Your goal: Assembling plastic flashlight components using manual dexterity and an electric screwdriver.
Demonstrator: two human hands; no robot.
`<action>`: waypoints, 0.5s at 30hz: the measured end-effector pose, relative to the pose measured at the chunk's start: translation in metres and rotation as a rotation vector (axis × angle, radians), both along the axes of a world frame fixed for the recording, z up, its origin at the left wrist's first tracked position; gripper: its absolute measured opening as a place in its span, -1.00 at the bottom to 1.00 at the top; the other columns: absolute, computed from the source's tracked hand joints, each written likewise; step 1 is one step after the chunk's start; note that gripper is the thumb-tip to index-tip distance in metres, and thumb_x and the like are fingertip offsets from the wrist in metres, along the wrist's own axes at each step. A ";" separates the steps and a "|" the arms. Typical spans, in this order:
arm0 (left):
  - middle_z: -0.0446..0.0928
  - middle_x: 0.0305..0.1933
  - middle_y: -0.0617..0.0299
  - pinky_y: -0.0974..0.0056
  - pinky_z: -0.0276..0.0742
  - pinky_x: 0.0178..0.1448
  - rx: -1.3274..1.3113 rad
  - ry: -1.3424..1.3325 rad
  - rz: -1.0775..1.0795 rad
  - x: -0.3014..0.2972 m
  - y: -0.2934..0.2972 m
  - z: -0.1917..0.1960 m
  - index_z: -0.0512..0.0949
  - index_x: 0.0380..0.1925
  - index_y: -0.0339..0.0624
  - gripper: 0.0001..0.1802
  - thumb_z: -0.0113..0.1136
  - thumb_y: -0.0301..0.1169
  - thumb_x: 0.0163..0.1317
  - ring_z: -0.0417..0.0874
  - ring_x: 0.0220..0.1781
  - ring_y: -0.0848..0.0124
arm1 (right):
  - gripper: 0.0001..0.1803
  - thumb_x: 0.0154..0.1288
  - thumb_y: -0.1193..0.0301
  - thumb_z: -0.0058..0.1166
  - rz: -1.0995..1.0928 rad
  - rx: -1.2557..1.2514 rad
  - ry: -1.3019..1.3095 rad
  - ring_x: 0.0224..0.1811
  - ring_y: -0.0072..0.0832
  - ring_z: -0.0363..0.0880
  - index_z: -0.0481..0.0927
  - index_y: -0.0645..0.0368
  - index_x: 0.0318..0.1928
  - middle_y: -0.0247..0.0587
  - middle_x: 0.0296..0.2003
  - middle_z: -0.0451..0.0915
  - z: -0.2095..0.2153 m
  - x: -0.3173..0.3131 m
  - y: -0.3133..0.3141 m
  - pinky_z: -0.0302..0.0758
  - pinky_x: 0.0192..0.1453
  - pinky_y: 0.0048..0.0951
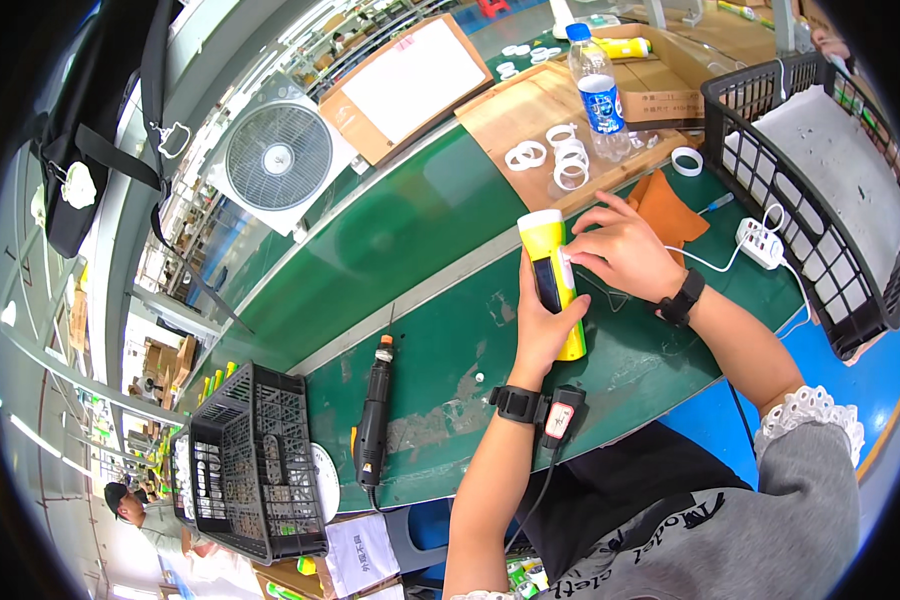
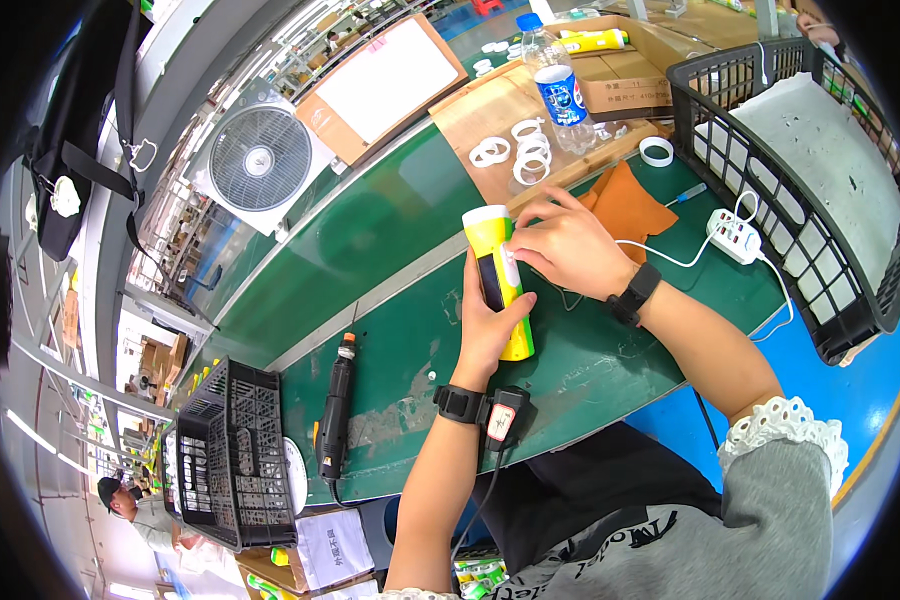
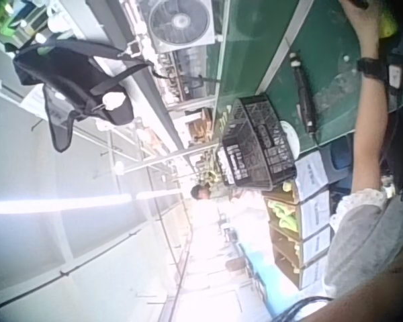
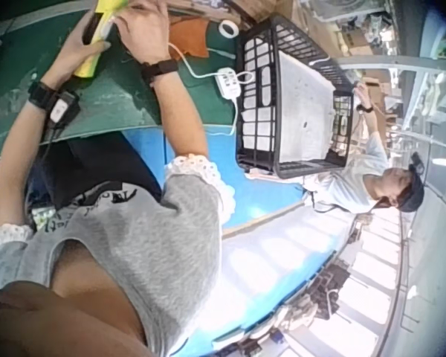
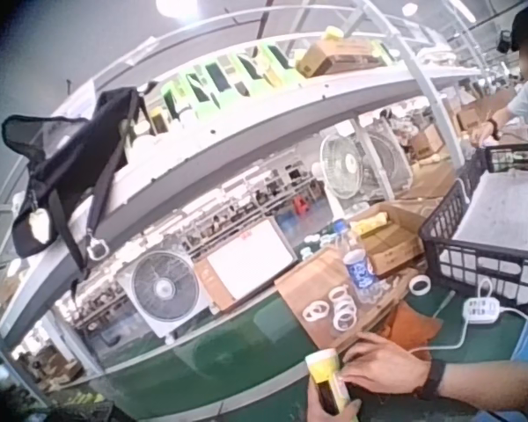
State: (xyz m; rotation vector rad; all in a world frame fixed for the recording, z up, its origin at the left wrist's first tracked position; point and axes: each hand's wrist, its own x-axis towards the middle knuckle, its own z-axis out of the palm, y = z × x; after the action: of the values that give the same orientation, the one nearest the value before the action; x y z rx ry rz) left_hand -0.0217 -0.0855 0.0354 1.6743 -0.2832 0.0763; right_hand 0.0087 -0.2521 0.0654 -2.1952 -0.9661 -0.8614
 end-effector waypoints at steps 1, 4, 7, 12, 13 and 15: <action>0.24 0.13 0.08 0.29 0.30 0.14 -0.018 0.016 -0.021 0.000 0.001 -0.002 -0.10 0.29 -0.23 0.00 0.26 -0.57 -0.15 0.31 0.13 0.34 | -0.91 0.04 0.41 0.14 0.012 0.003 0.035 -0.18 -0.33 0.47 0.61 0.08 -0.39 -0.30 -0.42 0.56 -0.001 0.001 0.000 0.33 0.11 -0.25; 0.25 0.12 0.08 0.29 0.34 0.11 -0.024 -0.041 -0.035 0.002 0.000 -0.006 -0.12 0.30 -0.20 0.01 0.26 -0.57 -0.15 0.34 0.09 0.33 | -0.91 0.04 0.41 0.13 0.036 0.041 0.049 -0.18 -0.27 0.45 0.58 0.10 -0.39 -0.25 -0.40 0.53 -0.005 0.005 -0.001 0.36 0.01 -0.28; 0.31 0.03 0.09 0.30 0.46 -0.08 -0.137 0.058 -0.085 -0.003 -0.001 0.004 -0.14 0.31 -0.08 -0.01 0.20 -0.59 -0.10 0.47 -0.11 0.34 | -0.91 0.05 0.42 0.12 0.080 0.109 0.102 -0.18 -0.24 0.45 0.56 0.12 -0.38 -0.23 -0.38 0.51 -0.005 0.003 -0.001 0.38 -0.04 -0.28; 0.40 -0.16 0.04 0.31 0.51 -0.48 -0.421 0.336 -0.244 0.005 0.010 0.003 -0.16 0.31 0.14 -0.25 -0.03 -0.36 0.18 0.53 -0.51 0.32 | -0.92 0.04 0.45 0.12 0.073 0.138 0.108 -0.19 -0.24 0.45 0.55 0.11 -0.39 -0.25 -0.36 0.50 -0.004 0.004 -0.001 0.39 -0.07 -0.29; 0.40 -0.17 0.04 0.30 0.51 -0.49 -0.456 0.333 -0.265 0.006 0.011 0.002 -0.16 0.32 0.14 -0.24 -0.03 -0.35 0.18 0.53 -0.51 0.32 | -0.91 0.01 0.46 0.14 0.064 0.156 0.029 -0.17 -0.25 0.45 0.57 0.10 -0.39 -0.25 -0.36 0.50 -0.003 0.003 0.000 0.38 -0.05 -0.25; 0.40 -0.20 0.08 0.30 0.49 -0.50 -0.509 0.312 -0.202 0.010 0.013 -0.003 -0.11 0.29 0.12 -0.33 -0.07 -0.29 0.22 0.49 -0.53 0.34 | -0.89 -0.05 0.48 0.19 0.022 0.252 -0.076 -0.20 -0.24 0.45 0.59 0.08 -0.42 -0.27 -0.38 0.50 0.005 -0.003 -0.001 0.37 -0.04 -0.24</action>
State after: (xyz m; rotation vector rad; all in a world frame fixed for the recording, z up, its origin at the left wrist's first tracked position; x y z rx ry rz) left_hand -0.0114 -0.0729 0.0324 1.1248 -0.1752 -0.2453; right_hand 0.0053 -0.2532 0.0708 -1.9474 -0.8634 -1.0046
